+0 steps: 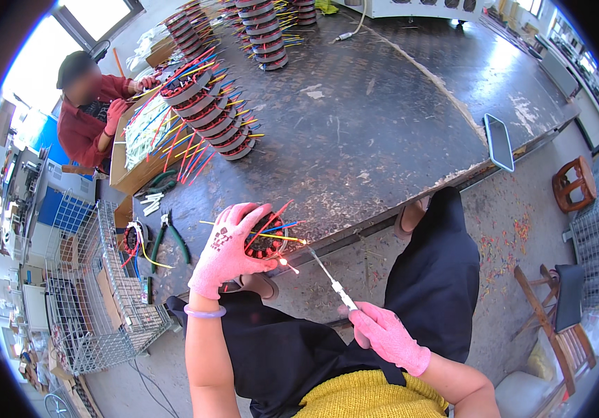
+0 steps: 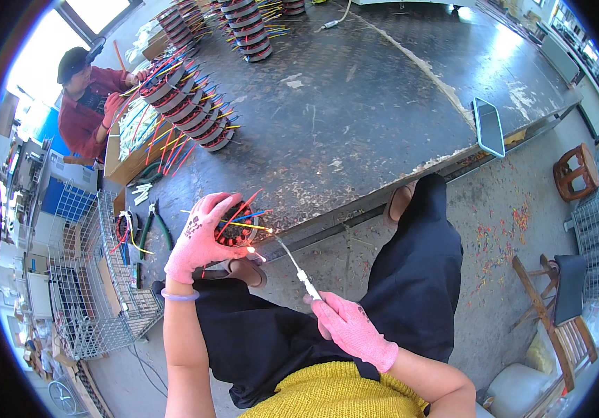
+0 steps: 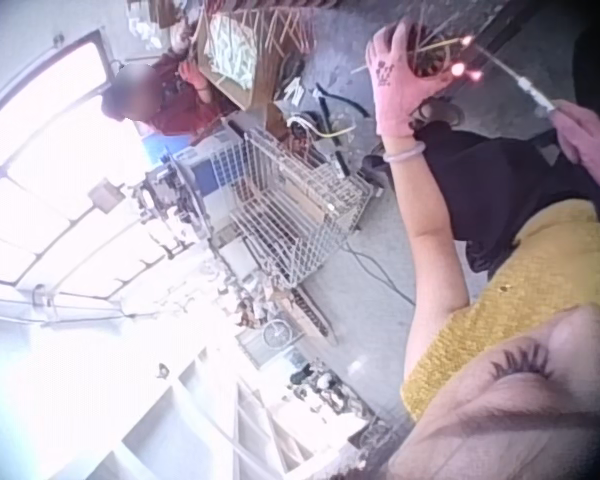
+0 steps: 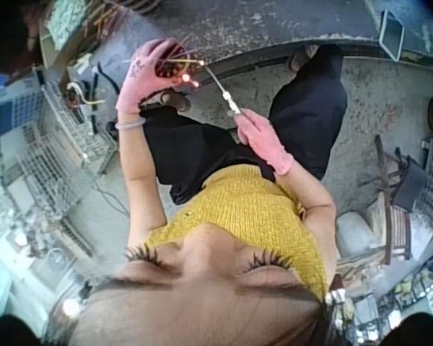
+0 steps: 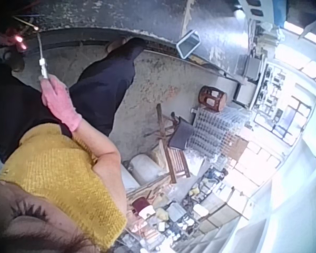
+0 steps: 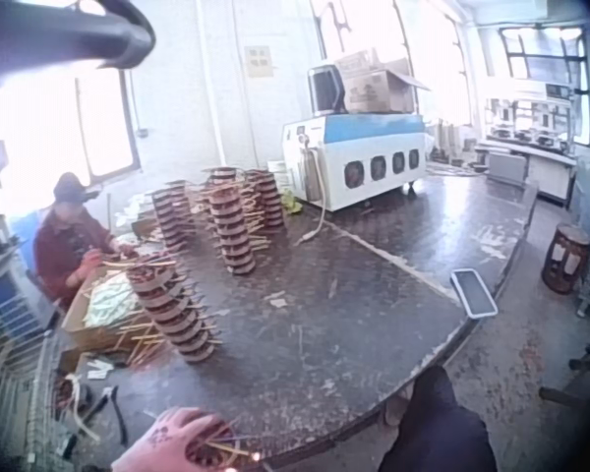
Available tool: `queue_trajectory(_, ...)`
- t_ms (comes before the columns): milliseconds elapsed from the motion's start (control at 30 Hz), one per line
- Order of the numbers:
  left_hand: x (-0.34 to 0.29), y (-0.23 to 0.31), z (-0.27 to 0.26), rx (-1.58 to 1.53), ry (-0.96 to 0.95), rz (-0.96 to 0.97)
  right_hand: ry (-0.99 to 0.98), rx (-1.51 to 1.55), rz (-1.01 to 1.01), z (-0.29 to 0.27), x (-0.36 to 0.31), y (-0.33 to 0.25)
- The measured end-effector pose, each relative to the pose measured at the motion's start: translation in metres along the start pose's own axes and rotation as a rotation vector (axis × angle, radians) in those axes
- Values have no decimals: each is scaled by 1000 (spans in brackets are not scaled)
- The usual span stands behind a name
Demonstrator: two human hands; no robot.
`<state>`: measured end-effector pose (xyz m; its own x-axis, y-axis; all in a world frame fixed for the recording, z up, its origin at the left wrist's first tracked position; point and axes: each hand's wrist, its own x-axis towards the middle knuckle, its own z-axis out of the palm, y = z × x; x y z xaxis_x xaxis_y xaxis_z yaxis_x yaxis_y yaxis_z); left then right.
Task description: The person solders wire connections on a circular component using a soldering iron and later trims excess wires with pliers.
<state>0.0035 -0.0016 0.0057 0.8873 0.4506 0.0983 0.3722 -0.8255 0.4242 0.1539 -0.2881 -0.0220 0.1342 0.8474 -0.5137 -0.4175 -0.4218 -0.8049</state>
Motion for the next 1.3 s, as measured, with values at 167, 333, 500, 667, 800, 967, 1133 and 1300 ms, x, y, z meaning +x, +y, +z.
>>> queue_trajectory(167, 0, -1, 2, 9, 1, -5, 0, -49, -8, -1, 0, 1)
queue_trajectory(333, 1, 2, -1, 31, -16, -9, 6, -27, 12, 0, -1, -4)
queue_trajectory(500, 1, 4, 0, 30, -10, -15, 7, -51, 0, -2, -1, -1)
queue_trajectory(667, 1, 3, 1, 31, 1, -7, 6, -7, 0, 0, 1, 0)
queue_trajectory(800, 0, 3, 0, 36, 3, -6, 1, -41, 3, -1, 0, -2)
queue_trajectory(967, 1, 4, 2, 27, 15, -7, 4, -25, -8, -2, -1, -1)
queue_trajectory(1133, 0, 3, 1, 23, 11, -17, 9, -46, -3, 1, -1, -4)
queue_trajectory(1300, 1, 5, 1, 24, 2, -24, 19, -34, 9, 0, -2, -6)
